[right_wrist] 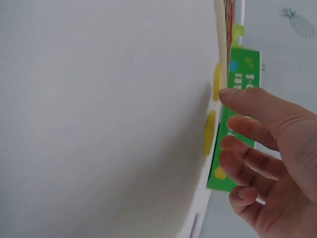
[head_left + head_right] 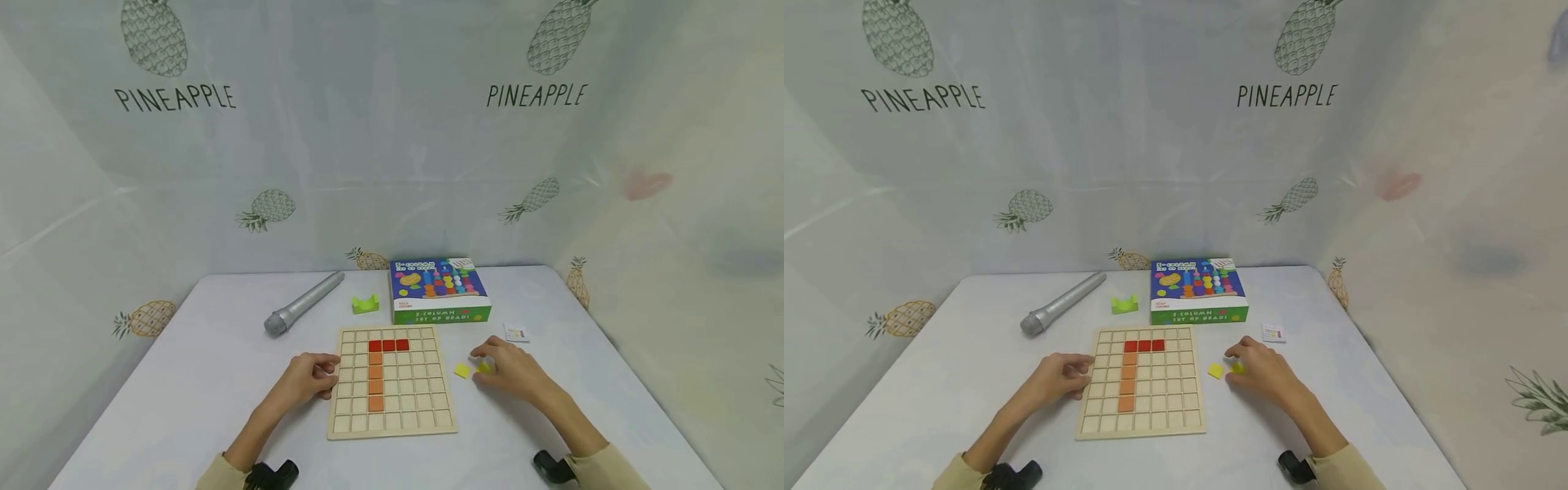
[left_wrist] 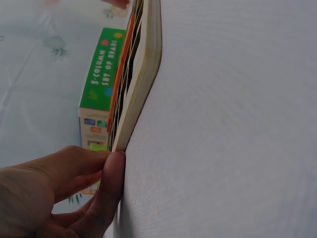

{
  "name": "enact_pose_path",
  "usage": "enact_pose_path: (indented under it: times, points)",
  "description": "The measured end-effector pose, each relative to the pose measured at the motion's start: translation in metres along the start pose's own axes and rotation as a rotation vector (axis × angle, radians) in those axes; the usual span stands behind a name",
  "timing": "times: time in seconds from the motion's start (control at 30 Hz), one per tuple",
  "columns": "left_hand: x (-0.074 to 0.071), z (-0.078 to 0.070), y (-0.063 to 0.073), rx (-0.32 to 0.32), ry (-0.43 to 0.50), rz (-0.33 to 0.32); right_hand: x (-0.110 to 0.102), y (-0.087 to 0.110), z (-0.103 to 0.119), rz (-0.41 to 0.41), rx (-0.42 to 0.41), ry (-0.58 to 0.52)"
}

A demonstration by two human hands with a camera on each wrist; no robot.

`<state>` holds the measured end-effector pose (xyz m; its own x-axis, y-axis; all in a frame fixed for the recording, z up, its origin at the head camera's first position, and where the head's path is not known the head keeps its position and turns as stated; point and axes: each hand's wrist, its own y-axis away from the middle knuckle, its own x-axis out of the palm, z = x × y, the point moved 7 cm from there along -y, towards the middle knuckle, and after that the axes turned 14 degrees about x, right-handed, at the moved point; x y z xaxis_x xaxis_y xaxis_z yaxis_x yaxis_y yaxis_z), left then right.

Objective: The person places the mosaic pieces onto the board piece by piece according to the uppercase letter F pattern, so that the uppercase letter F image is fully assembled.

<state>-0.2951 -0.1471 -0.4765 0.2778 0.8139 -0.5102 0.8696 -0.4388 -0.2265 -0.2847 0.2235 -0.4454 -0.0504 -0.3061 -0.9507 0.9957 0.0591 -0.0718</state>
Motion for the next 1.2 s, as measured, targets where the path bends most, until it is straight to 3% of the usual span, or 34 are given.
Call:
enact_pose_path:
  times: [0.33,1.2]
  points:
    - [-0.001,-0.003,-0.002,0.004,-0.024,-0.015,0.001,-0.002,-0.025,0.003,0.019,0.035]
    - [0.0,0.001,0.002,-0.034,-0.023,-0.045,0.002,-0.006,-0.029,0.054,0.059,0.035]
